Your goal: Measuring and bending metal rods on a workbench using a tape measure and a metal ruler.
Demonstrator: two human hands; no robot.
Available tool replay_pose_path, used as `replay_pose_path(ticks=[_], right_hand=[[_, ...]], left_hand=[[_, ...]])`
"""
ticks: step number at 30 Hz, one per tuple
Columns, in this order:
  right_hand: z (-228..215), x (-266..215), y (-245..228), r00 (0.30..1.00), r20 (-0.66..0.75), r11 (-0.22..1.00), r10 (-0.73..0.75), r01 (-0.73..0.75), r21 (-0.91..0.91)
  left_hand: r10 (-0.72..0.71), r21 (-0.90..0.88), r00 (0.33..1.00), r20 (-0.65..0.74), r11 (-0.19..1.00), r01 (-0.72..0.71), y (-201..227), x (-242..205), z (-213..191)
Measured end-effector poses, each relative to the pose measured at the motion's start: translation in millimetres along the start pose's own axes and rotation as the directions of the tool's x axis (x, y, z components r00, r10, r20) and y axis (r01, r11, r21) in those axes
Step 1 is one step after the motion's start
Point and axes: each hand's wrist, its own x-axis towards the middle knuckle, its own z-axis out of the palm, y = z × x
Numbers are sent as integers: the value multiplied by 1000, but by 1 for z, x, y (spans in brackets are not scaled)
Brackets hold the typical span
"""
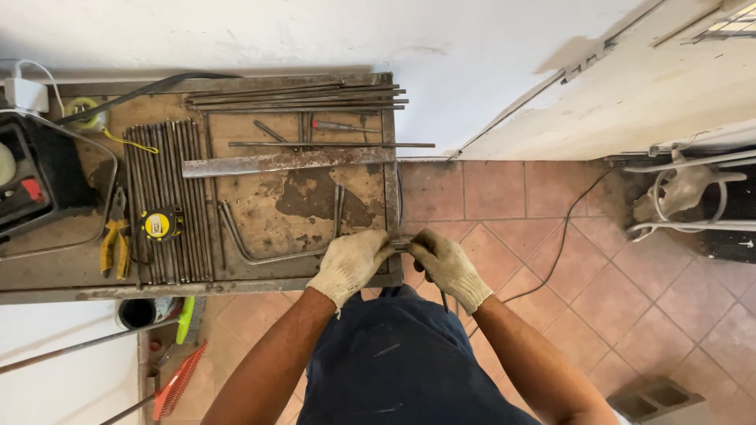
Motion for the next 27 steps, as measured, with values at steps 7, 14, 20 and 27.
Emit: replay_pose_path(ticks=[7,14,20,27], right_hand=[[-1,2,3,1000,6,1000,-6,5,20],[-2,-1,0,1000,24,1000,-14,13,11],[-2,1,3,999,36,1000,-29,29,-1],[-1,3,8,999,29,999,-35,35,12]], left_hand=[[-42,-4,998,-48,999,42,-1,0,8],[7,27,997,-82,1000,-5,-4,-3,13],[-32,-16,998,-60,999,31,-2,-3,13],[-35,15,999,-13,999,35,-3,0,9]])
